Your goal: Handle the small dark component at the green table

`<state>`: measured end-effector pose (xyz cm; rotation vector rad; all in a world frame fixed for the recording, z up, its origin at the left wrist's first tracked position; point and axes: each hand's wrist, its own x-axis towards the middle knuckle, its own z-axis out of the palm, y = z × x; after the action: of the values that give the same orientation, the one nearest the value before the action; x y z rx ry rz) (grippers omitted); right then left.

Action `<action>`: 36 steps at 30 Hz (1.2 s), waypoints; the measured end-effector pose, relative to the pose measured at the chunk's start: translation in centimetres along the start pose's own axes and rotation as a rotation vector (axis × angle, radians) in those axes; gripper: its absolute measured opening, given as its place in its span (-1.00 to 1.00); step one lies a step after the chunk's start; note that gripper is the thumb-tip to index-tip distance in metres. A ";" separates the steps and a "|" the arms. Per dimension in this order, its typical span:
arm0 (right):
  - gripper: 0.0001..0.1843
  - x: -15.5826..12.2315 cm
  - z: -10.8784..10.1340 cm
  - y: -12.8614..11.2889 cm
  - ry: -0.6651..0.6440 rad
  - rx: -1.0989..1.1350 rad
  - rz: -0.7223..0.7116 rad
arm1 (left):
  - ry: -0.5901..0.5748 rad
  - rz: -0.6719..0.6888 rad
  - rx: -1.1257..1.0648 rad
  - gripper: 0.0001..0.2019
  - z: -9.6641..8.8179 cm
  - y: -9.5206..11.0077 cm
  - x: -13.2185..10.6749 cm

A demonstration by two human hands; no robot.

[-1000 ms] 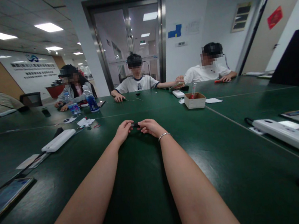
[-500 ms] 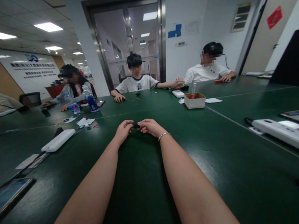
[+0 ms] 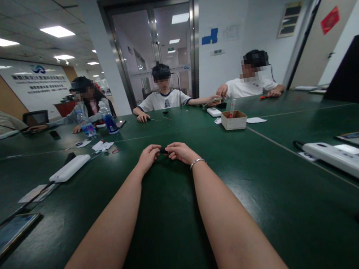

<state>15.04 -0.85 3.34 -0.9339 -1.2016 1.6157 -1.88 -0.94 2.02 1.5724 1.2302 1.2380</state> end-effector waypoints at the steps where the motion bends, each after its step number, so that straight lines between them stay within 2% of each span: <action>1: -0.88 0.1 0.0 0.0 0.005 0.002 0.000 | 0.002 0.008 0.004 -0.81 0.0 0.0 0.0; 22: -0.88 -0.1 0.1 -0.1 0.000 0.019 -0.002 | -0.042 -0.008 -0.014 -0.77 0.0 -0.2 0.2; 32: -0.88 0.0 0.0 -0.1 0.014 0.000 0.005 | -0.071 0.037 0.029 -0.73 0.0 -0.7 0.5; 36: -0.88 0.0 0.0 -0.1 0.014 0.002 0.007 | -0.072 -0.001 0.015 -0.75 0.1 -0.7 0.5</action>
<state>15.03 -0.88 3.43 -0.9478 -1.1880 1.6133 -1.92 -0.28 1.44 1.6130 1.1965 1.1639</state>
